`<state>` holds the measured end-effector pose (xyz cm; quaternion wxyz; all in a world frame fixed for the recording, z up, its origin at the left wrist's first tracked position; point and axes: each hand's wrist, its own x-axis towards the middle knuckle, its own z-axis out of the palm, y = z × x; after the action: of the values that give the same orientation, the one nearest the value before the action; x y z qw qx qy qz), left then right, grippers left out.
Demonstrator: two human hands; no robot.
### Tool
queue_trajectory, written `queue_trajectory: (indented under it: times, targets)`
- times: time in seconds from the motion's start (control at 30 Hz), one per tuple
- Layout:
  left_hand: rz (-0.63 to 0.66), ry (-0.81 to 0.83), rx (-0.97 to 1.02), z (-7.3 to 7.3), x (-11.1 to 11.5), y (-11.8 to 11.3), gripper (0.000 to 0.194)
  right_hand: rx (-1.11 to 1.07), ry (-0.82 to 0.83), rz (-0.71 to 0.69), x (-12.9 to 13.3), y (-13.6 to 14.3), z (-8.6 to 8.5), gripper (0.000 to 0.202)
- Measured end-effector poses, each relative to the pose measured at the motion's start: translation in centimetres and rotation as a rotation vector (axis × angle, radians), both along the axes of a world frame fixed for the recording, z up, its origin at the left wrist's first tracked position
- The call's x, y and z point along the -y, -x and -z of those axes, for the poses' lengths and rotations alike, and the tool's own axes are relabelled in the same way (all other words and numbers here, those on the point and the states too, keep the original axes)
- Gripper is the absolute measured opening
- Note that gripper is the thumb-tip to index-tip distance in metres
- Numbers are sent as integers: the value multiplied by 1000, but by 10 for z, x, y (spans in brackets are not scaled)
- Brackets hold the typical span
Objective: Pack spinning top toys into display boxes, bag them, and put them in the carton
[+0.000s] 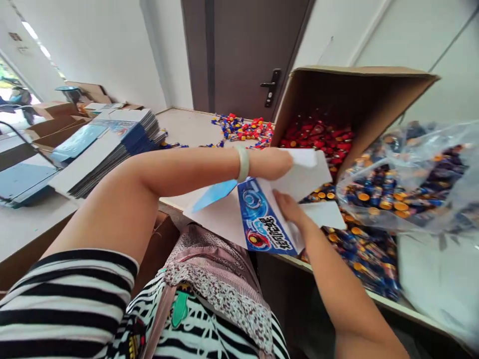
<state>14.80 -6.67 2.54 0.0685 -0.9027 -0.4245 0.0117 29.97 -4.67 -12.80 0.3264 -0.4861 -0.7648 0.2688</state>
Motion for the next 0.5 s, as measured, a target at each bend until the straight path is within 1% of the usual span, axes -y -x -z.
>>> queue_trajectory:
  times: [0.07, 0.1, 0.13, 0.2, 0.23, 0.27, 0.3, 0.33, 0.37, 0.4, 0.43, 0.47, 0.5]
  targets:
    - [-29, 64, -65, 24, 0, 3, 41, 68, 75, -13, 8, 5, 11, 48]
    - [-33, 81, -95, 32, -3, 5, 45, 102, 51, 12, 14, 4, 13, 46]
    - [-14, 87, -122, 38, -8, 8, 45, 135, -18, 46, 22, -1, 15, 42]
    - [86, 77, -171, 44, -18, 16, 39, 152, -262, 162, 41, -21, 19, 33]
    - [145, 68, -190, 45, -22, 20, 39, 109, -416, 255, 50, -35, 24, 32]
    - [184, 60, -197, 46, -25, 23, 42, 12, -548, 391, 56, -50, 31, 33]
    - [195, 56, -187, 46, -28, 26, 43, -134, -659, 595, 60, -65, 39, 35]
    - [187, 56, -162, 47, -31, 29, 43, -293, -708, 785, 61, -78, 47, 41]
    - [169, 58, -133, 49, -33, 30, 43, -451, -668, 883, 58, -87, 55, 48]
    - [145, 59, -114, 51, -35, 31, 41, -578, -576, 900, 54, -92, 62, 53]
    - [119, 59, -109, 53, -37, 31, 39, -656, -464, 837, 48, -92, 67, 55]
    - [95, 60, -122, 55, -39, 30, 38, -669, -374, 715, 42, -88, 70, 56]
    - [74, 64, -145, 58, -41, 28, 37, -612, -299, 557, 36, -80, 71, 53]
